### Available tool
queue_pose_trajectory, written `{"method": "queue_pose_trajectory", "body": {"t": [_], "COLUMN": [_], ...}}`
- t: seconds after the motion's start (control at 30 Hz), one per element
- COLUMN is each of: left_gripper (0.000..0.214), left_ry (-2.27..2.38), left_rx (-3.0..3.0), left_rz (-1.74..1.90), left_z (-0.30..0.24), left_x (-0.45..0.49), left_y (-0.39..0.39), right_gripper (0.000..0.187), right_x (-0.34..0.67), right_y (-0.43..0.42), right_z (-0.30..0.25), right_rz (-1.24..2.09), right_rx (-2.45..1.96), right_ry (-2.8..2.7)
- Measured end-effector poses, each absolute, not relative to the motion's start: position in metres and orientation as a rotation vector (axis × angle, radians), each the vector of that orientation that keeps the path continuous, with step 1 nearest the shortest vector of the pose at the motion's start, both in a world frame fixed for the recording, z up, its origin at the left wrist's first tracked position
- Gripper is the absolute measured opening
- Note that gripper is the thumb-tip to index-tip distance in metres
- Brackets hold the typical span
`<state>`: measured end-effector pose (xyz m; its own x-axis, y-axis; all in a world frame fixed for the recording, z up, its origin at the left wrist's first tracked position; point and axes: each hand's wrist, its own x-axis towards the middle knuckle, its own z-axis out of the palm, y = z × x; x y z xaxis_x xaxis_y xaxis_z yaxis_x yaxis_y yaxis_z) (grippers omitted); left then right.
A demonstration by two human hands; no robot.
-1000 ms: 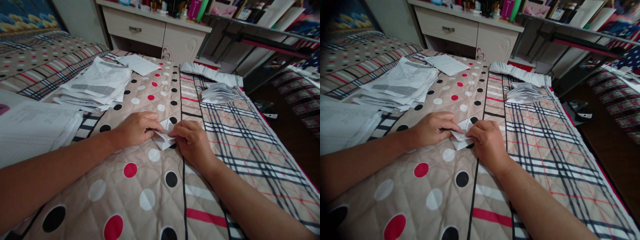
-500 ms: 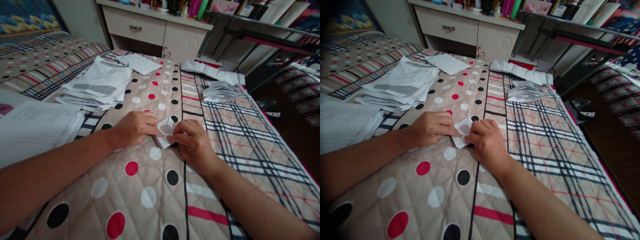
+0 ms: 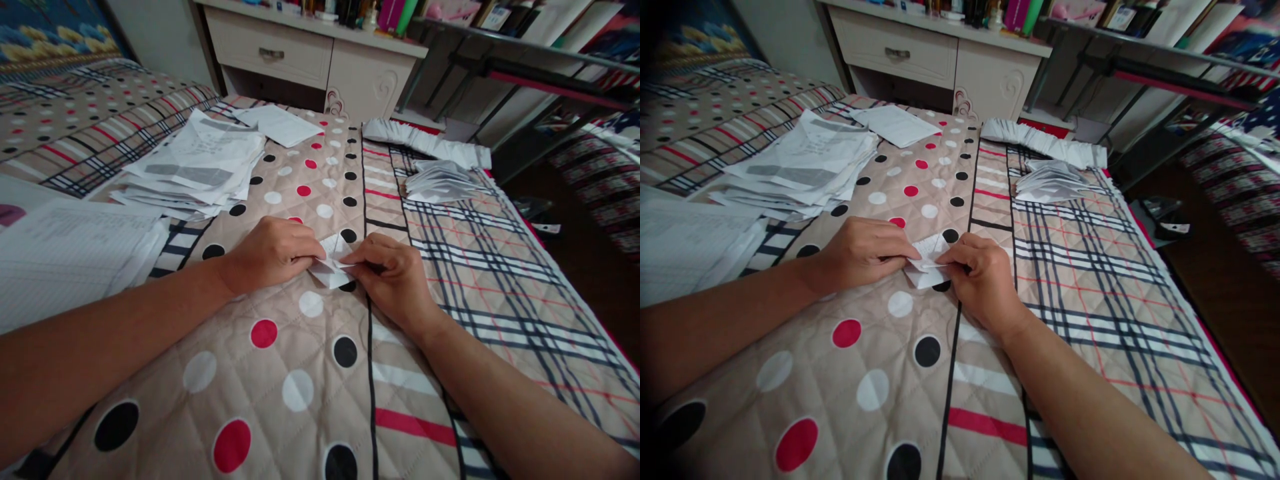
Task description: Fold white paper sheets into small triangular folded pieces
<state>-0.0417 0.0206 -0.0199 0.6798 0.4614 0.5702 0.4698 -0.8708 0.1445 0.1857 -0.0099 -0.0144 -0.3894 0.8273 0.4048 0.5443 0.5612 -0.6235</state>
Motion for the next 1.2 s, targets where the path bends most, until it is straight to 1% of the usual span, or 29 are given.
{"method": "queue_pose_trajectory", "body": {"t": [0.1, 0.23, 0.33, 0.43, 0.67, 0.87, 1.1, 1.2], "left_gripper": [0.016, 0.019, 0.023, 0.027, 0.03, 0.032, 0.027, 0.029], "left_ry": [-0.788, -0.741, -0.692, -0.654, -0.672, -0.68, -0.764, -0.781], "left_rx": [-2.876, -2.888, -2.887, -2.891, -2.895, -2.96, -2.994, -3.011], "left_rz": [-0.964, -0.806, -0.715, -0.693, -0.688, -0.829, -0.991, -1.028], "left_z": [-0.02, -0.017, -0.014, -0.012, -0.013, -0.014, -0.014, -0.015], "left_x": [-0.042, -0.047, -0.048, -0.047, -0.047, -0.047, -0.048, -0.049], "left_y": [0.019, 0.016, 0.015, 0.015, 0.014, 0.019, 0.02, 0.021], "right_gripper": [0.019, 0.025, 0.027, 0.027, 0.024, 0.024, 0.026, 0.026], "right_x": [0.187, 0.189, 0.189, 0.189, 0.186, 0.186, 0.186, 0.186], "right_y": [-0.011, -0.014, -0.014, -0.014, -0.016, -0.016, -0.015, -0.015], "right_z": [-0.015, -0.017, -0.018, -0.018, -0.01, -0.007, -0.008, -0.008], "right_rz": [0.481, 0.34, 0.309, 0.296, 0.103, -0.02, -0.023, -0.023], "right_rx": [-1.108, -1.077, -1.045, -1.018, -0.958, -0.86, -0.828, -0.817], "right_ry": [-2.097, -2.215, -2.264, -2.283, -2.372, -2.411, -2.407, -2.408]}}
